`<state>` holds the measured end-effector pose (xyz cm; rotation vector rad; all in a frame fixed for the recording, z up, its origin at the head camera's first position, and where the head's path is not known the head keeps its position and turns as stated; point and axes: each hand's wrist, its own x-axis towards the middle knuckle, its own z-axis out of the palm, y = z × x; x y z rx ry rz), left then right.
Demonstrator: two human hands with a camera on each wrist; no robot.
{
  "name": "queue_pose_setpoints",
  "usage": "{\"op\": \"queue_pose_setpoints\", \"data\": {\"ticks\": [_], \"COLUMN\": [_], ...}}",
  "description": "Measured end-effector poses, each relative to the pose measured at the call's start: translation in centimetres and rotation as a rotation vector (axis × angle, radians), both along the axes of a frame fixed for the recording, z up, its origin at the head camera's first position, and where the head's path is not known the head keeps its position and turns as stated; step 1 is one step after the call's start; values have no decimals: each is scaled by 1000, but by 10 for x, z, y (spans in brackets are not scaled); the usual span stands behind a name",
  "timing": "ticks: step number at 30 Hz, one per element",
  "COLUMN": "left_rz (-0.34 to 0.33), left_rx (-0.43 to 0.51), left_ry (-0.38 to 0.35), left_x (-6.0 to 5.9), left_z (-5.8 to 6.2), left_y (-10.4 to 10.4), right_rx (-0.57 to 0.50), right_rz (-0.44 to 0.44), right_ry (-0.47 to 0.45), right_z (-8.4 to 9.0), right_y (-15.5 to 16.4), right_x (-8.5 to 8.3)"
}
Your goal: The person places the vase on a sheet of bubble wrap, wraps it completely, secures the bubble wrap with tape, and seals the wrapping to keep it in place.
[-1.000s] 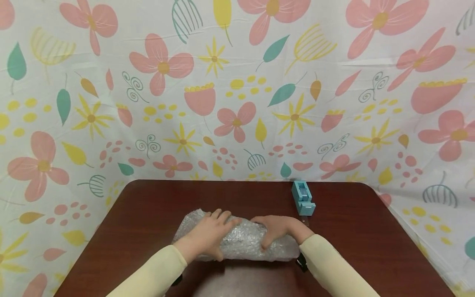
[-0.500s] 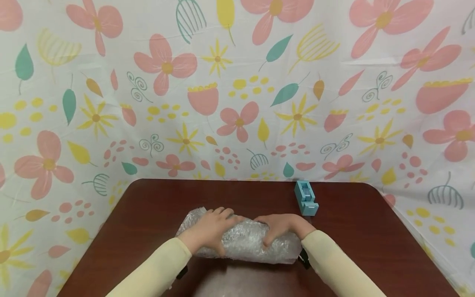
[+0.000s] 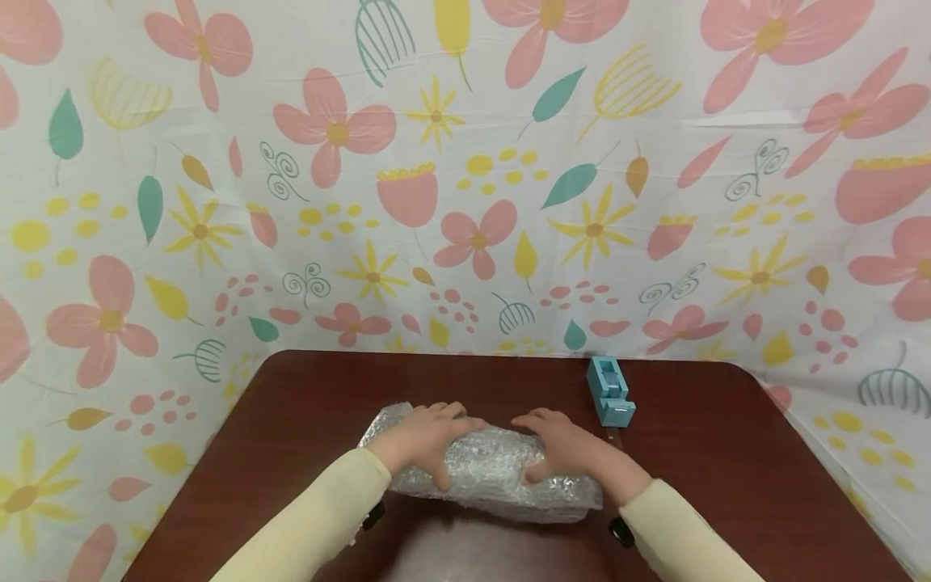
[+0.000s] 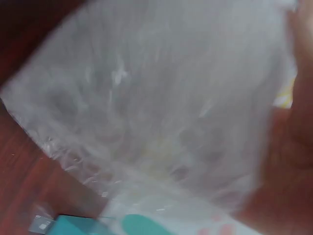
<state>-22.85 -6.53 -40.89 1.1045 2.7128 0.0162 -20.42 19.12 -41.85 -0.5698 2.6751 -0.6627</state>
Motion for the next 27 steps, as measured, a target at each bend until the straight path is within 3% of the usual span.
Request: {"op": "queue_pose_setpoints", "data": {"ticks": [4,6,8,14,22,27], "left_rz": [3,7,15,46,110,118], "left_rx": [2,4,9,13,53,76], "left_ry": [-46,-66,-88,-183,-328,-399], "left_x": [-5,-8,-11,-20,-31,-39], "left_z": [4,5,5,7,12,11], "left_y": [4,6,8,12,8,8], "right_rx": [59,78,78,102,180,182], "right_rz": [9,9,-1,-23,38,50], "right_ry": [385,497,528,504,655,696], "right_z": [-4,-9,-14,-29,-40,-41], "right_y": [-4,-6,-8,-9,-12,-11], "right_x": [32,43,50,52,41,35]}}
